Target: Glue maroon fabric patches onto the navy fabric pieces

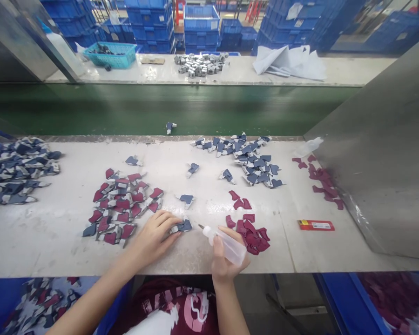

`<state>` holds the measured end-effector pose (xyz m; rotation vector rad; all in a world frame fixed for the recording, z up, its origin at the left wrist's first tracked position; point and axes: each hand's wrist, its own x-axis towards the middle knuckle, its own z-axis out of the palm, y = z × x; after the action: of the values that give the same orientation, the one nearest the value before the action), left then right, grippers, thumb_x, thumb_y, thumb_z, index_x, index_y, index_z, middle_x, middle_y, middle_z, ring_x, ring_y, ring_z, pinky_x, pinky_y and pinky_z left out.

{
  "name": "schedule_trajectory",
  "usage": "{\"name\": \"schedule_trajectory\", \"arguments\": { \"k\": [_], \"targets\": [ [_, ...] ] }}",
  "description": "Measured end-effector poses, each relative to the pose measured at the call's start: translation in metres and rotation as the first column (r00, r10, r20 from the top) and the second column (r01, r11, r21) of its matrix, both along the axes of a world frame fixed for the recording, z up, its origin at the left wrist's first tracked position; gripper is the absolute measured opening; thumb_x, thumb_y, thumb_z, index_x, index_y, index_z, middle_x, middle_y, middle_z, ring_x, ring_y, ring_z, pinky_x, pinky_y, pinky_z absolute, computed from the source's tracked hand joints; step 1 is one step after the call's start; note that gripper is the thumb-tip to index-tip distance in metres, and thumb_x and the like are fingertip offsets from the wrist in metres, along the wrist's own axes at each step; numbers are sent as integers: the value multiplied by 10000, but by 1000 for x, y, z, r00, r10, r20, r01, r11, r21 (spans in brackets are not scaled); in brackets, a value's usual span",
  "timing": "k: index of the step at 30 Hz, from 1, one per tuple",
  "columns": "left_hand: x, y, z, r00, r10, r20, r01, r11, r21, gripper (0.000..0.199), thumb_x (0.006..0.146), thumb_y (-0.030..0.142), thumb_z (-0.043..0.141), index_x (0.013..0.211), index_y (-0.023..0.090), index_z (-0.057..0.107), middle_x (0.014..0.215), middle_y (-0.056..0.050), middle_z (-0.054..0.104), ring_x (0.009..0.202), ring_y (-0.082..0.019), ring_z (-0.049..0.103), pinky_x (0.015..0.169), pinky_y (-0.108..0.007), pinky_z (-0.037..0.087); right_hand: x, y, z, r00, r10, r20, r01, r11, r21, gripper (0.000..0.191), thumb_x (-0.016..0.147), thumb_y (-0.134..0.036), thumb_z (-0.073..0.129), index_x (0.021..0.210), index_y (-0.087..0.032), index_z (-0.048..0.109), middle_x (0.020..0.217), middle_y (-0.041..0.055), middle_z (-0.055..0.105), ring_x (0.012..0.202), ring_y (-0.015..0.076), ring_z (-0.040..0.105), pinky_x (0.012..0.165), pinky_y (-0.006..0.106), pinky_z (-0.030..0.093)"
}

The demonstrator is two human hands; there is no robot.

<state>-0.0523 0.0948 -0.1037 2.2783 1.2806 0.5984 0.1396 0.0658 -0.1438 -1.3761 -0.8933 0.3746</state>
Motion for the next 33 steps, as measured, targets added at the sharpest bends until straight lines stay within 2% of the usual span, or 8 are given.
{"name": "schedule_trajectory", "arguments": {
  "k": [5,9,13,17,22,26,29,33],
  "targets": [
    [-27,41,51,989,-72,-131,90,987,137,346,997,328,547,1304,167,561,1189,-118,687,1113,-271,614,949,-424,530,8,7,4,1000,-8,-4,8,1000,27,320,744,-370,797,935,-181,623,824,40,638,677,183,653,559,288,545],
    [-51,136,86,969,86,-232,-37,978,206,356,967,393,562,1227,158,626,1171,-121,707,1138,-313,611,999,-481,492,8,17,13,987,141,76,-146,987,63,310,784,-261,765,1035,-197,593,997,96,708,1054,282,686,886,453,576],
    [-58,242,79,864,348,-364,-329,937,117,417,905,352,629,1253,125,602,1165,-161,708,1125,-339,633,996,-483,483,3,26,14,963,192,190,-171,978,-123,296,819,-295,729,1089,-204,647,1082,110,724,1032,259,694,877,424,586],
    [-55,295,54,813,443,-378,-435,893,112,430,885,330,642,1211,51,602,1078,-163,713,1083,-304,653,971,-447,487,1,28,7,951,258,171,-217,949,-228,272,846,-297,683,1104,-214,658,1083,91,743,994,238,722,870,392,611],
    [-60,303,48,856,373,-358,-360,927,104,305,955,330,498,960,76,666,836,-17,700,1027,-258,657,971,-424,472,20,18,7,890,297,347,-221,945,-241,507,845,-353,709,1322,-224,597,1274,123,678,1217,306,633,969,466,587],
    [-50,291,58,889,311,-336,-300,950,84,197,885,229,538,989,158,689,900,-46,738,991,-297,677,918,-423,512,53,21,14,709,294,641,-123,947,-298,463,891,-347,680,1345,-281,615,1385,109,602,1298,362,504,1023,570,506],
    [-30,262,63,942,162,-295,-155,987,48,278,859,226,530,1085,204,690,1047,-55,754,938,-257,700,898,-374,535,74,36,10,571,283,771,-34,946,-323,260,933,-276,617,1166,-293,732,1322,88,639,1247,376,473,981,587,494],
    [-2,201,60,956,-198,-216,189,980,-62,338,886,269,488,1163,211,673,1158,-80,743,945,-250,715,889,-390,562,83,58,-3,557,272,785,-36,952,-304,205,943,-235,599,1037,-281,776,1107,76,714,1120,334,491,920,518,528]
  ]
}}
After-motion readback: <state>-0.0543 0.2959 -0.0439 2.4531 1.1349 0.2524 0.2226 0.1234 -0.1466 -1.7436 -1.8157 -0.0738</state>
